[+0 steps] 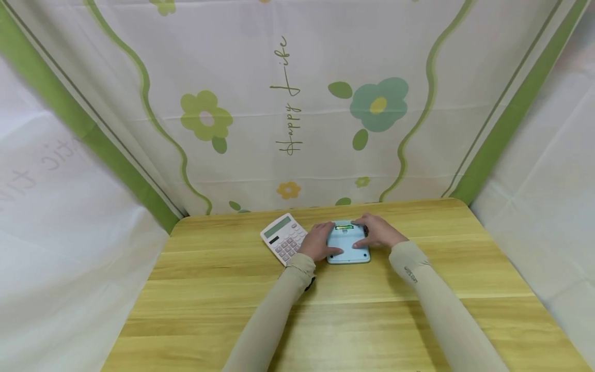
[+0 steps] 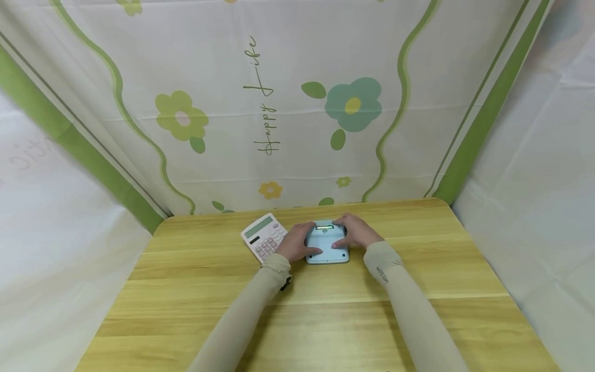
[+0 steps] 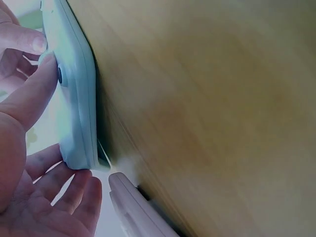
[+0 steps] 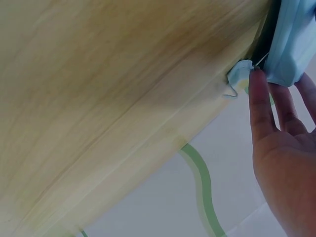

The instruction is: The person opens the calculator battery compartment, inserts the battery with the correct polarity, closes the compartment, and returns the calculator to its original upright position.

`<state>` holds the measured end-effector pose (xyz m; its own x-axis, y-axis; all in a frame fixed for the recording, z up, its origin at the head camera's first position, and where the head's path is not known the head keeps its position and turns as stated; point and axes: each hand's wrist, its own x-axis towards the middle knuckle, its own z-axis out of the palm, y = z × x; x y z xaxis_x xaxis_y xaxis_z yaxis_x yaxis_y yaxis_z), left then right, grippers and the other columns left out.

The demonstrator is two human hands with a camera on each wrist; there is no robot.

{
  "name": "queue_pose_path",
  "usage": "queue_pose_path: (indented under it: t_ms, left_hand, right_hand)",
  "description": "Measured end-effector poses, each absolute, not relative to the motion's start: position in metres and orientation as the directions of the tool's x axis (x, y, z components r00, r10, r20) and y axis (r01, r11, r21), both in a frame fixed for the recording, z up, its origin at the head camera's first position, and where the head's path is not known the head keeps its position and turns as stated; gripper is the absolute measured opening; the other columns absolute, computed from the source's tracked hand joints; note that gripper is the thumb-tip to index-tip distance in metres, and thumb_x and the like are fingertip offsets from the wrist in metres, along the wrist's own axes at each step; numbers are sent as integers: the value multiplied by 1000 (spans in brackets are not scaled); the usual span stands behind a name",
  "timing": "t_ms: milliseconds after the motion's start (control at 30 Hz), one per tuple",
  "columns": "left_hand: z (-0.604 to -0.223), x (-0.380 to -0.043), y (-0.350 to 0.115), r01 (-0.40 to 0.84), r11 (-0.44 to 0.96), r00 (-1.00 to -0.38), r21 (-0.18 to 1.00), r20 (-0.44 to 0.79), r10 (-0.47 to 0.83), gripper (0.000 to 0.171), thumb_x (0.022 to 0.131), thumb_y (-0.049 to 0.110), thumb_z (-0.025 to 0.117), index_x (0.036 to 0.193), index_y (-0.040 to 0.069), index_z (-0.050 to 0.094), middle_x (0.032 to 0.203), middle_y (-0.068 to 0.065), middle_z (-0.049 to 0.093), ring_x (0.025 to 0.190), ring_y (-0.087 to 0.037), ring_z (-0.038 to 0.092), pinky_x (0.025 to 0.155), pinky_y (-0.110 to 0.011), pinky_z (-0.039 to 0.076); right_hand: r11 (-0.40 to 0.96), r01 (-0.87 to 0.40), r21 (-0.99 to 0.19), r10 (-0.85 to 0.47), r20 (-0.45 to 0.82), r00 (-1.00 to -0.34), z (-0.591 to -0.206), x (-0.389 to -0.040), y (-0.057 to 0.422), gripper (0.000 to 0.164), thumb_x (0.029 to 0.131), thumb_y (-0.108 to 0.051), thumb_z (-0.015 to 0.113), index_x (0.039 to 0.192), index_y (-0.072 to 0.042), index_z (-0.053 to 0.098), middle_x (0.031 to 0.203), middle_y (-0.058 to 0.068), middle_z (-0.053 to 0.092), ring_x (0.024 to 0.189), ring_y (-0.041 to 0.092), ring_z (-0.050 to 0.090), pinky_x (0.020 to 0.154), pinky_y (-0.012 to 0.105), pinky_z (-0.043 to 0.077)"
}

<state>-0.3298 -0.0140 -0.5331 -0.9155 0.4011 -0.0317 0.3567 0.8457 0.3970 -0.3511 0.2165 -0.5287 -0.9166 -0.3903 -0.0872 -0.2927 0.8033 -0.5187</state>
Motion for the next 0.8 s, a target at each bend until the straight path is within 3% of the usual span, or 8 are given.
queue_pose_path:
  t_ms: [333, 467, 633, 800]
  left_hand:
    - [-533, -331, -15, 355, 837, -914, 417, -34, 404, 84, 89, 42, 82, 158, 13, 43, 161, -7, 47, 150, -29, 41, 124, -43, 36]
    - [-532, -330, -15, 363, 833, -912, 417, -24, 410, 83, 88, 42, 82, 157, 13, 44, 160, -7, 48, 149, -29, 42, 124, -42, 37]
    - [-532, -329, -16, 364, 836, -911, 411, -28, 411, 83, 89, 41, 82, 157, 13, 44, 161, -7, 47, 150, -29, 42, 124, -42, 37]
    - [-531, -327, -15, 364, 831, -909, 421, -34, 415, 82, 89, 39, 82, 157, 13, 43, 161, -7, 46, 151, -29, 40, 125, -42, 36]
  right_hand:
    - [799, -308, -517, -397, -68, -915, -521, -351, 222, 77, 80, -36, 91, 144, -5, 61, 140, 20, 61, 126, 38, 57, 108, 57, 48]
    - [787, -241, -568, -336, -67, -940, -519, -352, 235, 70, 89, -38, 83, 146, -6, 59, 145, 20, 59, 126, 39, 58, 105, 57, 50]
    - [823, -196, -533, -252, -33, -967, -519, -354, 248, 51, 99, -27, 72, 138, 3, 62, 132, 26, 65, 118, 41, 62, 100, 58, 53]
    - [854, -182, -487, -224, -29, -974, -521, -354, 248, 42, 96, -19, 73, 127, 9, 66, 113, 24, 70, 103, 36, 64, 93, 53, 54]
